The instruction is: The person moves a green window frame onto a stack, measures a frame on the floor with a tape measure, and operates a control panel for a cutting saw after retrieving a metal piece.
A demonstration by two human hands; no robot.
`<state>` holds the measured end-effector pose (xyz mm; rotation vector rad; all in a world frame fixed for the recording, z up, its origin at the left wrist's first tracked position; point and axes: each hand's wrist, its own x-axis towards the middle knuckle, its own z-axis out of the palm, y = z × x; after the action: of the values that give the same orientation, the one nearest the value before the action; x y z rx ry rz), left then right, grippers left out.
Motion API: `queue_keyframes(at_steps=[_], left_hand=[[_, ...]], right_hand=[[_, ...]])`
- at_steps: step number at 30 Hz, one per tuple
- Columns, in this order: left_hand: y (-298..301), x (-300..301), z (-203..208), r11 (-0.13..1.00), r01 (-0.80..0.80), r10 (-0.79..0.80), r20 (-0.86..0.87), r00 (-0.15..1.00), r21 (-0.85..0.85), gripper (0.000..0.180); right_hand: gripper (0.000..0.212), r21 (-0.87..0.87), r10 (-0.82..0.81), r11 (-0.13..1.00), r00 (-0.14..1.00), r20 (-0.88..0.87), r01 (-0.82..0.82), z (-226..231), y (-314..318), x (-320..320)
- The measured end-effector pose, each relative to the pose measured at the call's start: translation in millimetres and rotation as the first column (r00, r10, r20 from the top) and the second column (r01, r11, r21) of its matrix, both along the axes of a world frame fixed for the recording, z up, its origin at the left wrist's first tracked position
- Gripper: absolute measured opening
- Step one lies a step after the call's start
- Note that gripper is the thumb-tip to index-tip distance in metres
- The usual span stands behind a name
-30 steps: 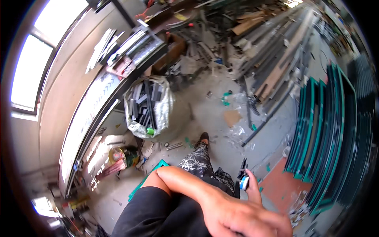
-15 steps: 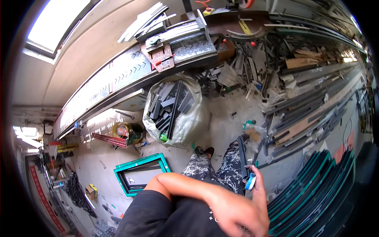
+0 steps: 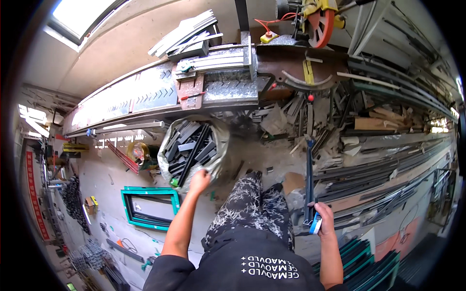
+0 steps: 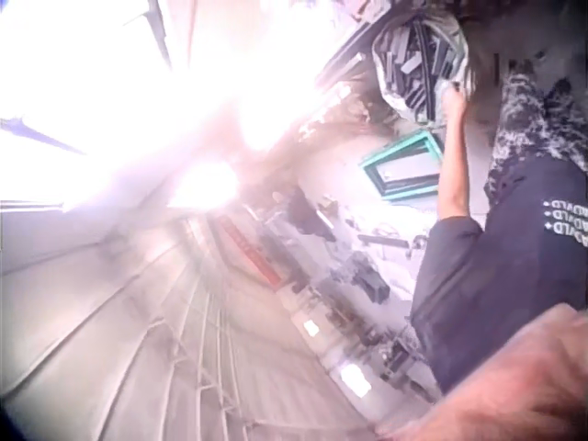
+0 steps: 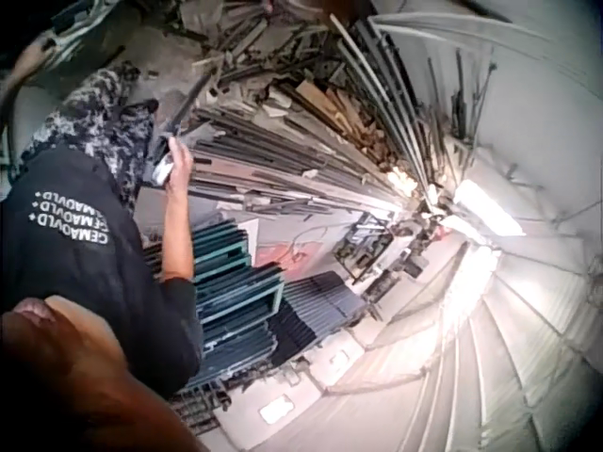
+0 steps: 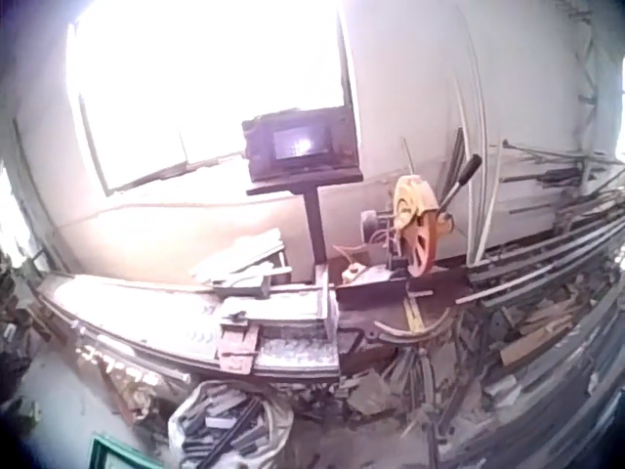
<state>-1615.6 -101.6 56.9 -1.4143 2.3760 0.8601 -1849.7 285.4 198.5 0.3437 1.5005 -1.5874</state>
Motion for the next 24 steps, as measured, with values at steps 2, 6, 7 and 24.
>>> queue_keyframes(at_steps=[2,6,7,24], left_hand=[[-11.1,23.1,-14.8,0.984,-0.175,0.175,0.011,0.984,-0.045,0.029],[-18.2,22.4,-21.9,0.94,-0.34,0.34,0.136,0.931,-0.025,0.032],[-21.4,19.6,-43.7,0.932,-0.36,0.363,0.151,0.92,-0.048,0.034],[-104.4,-50.5,-103.6,0.902,-0.262,0.375,0.325,0.868,-0.342,0.025]], right_hand=[[0.022,0.035,0.002,0.999,0.992,-0.123,0.002,9.2,-21.2,-26.8],[0.022,0.11,0.019,0.993,0.886,-0.462,0.036,12.1,-66.3,-66.8],[0.022,0.124,0.024,0.991,0.847,-0.532,0.05,15.4,-81.1,-76.4],[0.037,0.414,0.174,0.905,0.805,-0.567,0.096,-98.8,-280.5,-258.1]])
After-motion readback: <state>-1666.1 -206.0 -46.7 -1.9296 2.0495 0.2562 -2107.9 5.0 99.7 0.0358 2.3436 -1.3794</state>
